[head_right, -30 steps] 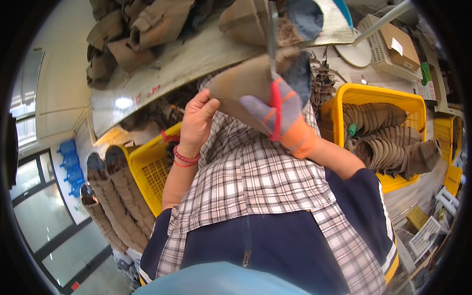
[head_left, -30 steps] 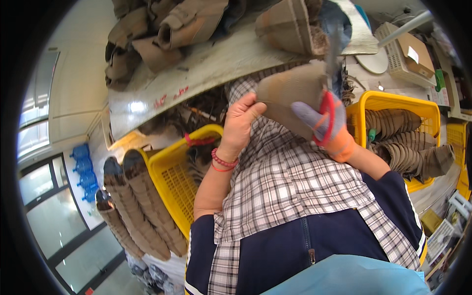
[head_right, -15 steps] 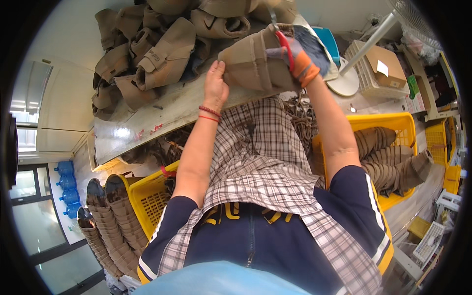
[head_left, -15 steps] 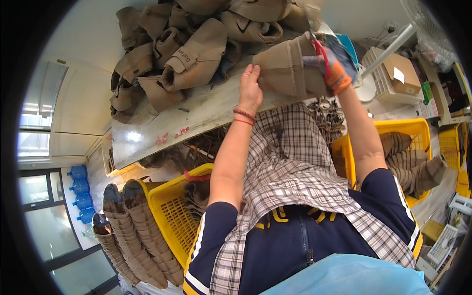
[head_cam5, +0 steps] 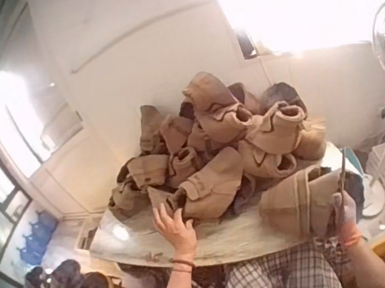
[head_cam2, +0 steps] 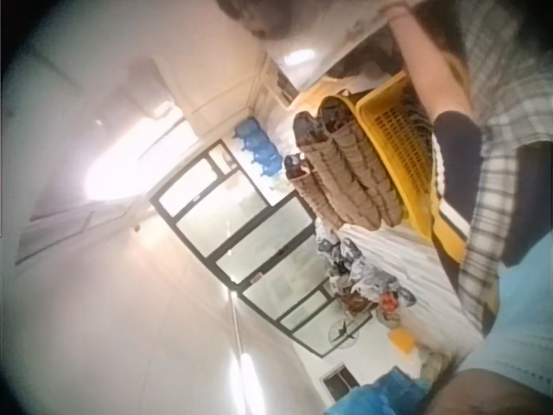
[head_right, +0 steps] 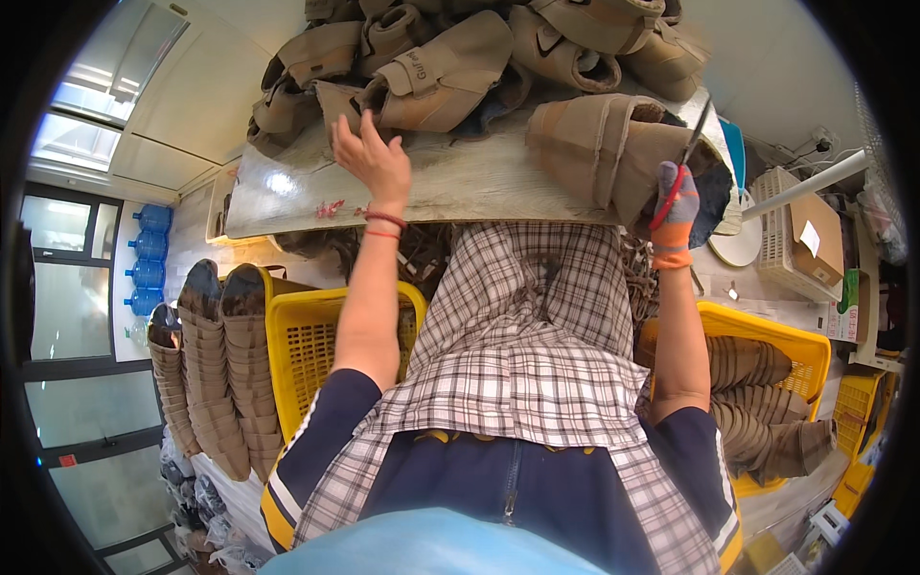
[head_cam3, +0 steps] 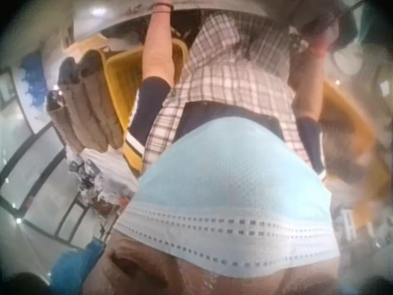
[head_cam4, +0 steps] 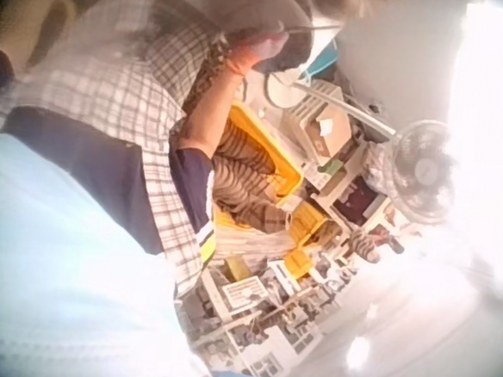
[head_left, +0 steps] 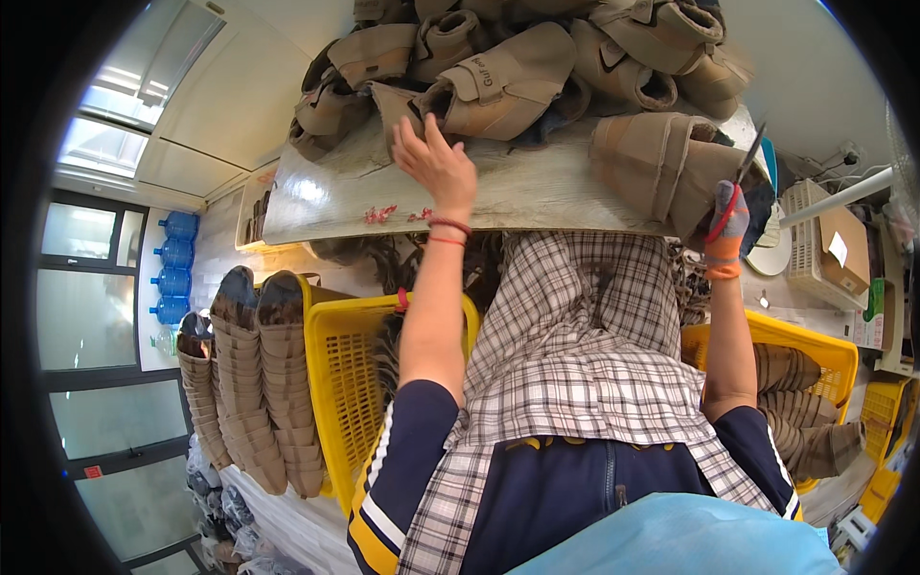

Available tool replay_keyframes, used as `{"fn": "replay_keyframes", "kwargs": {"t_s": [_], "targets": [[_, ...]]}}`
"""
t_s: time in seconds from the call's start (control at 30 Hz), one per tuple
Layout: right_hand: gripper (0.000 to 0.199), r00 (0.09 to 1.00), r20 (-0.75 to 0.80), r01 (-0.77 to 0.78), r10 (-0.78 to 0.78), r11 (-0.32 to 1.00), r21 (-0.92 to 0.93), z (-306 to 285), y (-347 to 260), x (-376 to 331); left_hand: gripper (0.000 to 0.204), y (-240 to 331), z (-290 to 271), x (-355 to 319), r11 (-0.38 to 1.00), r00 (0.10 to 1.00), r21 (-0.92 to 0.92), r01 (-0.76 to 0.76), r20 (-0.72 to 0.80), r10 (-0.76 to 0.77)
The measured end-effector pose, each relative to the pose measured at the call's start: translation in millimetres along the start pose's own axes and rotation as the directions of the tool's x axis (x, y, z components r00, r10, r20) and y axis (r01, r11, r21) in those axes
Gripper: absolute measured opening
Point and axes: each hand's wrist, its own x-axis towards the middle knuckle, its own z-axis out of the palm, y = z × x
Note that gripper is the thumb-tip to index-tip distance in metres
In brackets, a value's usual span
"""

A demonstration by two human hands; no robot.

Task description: The person uses scissors to trim the inner lining of a boot. They repeatedly pick up boots from a yellow basket, trim the interior, and place them on a table.

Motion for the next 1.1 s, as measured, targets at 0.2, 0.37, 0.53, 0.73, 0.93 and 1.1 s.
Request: {"fn": "replay_keyframes", "kwargs": {"t_s": [0.2, 0.37, 0.53, 0.73, 0.93, 1.1], "targets": [[0.023, 0.953, 0.001, -0.290, 0.303, 0.912, 0.290, -3, -23, -15, 0.016, -34, -12, 54, 0.949, 0.956, -0.176, -0.263, 0.088, 0.281], [0.024, 0.942, 0.138, -0.325, 0.306, 0.729, 0.603, -24, -12, -10, 0.015, -20, -47, 69, 0.696, 0.951, -0.658, 0.289, 0.279, -0.131], [0.028, 0.957, 0.076, -0.288, 0.278, 0.938, 0.194, -45, -64, -36, 0.018, -45, -118, 52, -0.067, 0.681, -0.749, 0.660, 0.633, -0.368], [0.036, 0.877, 0.461, 0.010, 0.136, 0.954, -0.301, -12, -131, -79, 0.034, -52, -166, -49, -0.654, -0.014, -0.086, 0.752, 0.989, -0.145], [0.030, 0.594, 0.804, 0.634, 0.014, 0.607, -0.479, 44, -131, -114, 0.030, -73, -168, -170, -0.789, -0.278, 0.118, 0.602, 0.958, -0.068], [0.027, 0.402, 0.915, 0.807, 0.041, 0.455, -0.376, 77, -119, -122, 0.020, -66, -167, -177, -0.818, -0.301, 0.071, 0.570, 0.945, -0.128]]}}
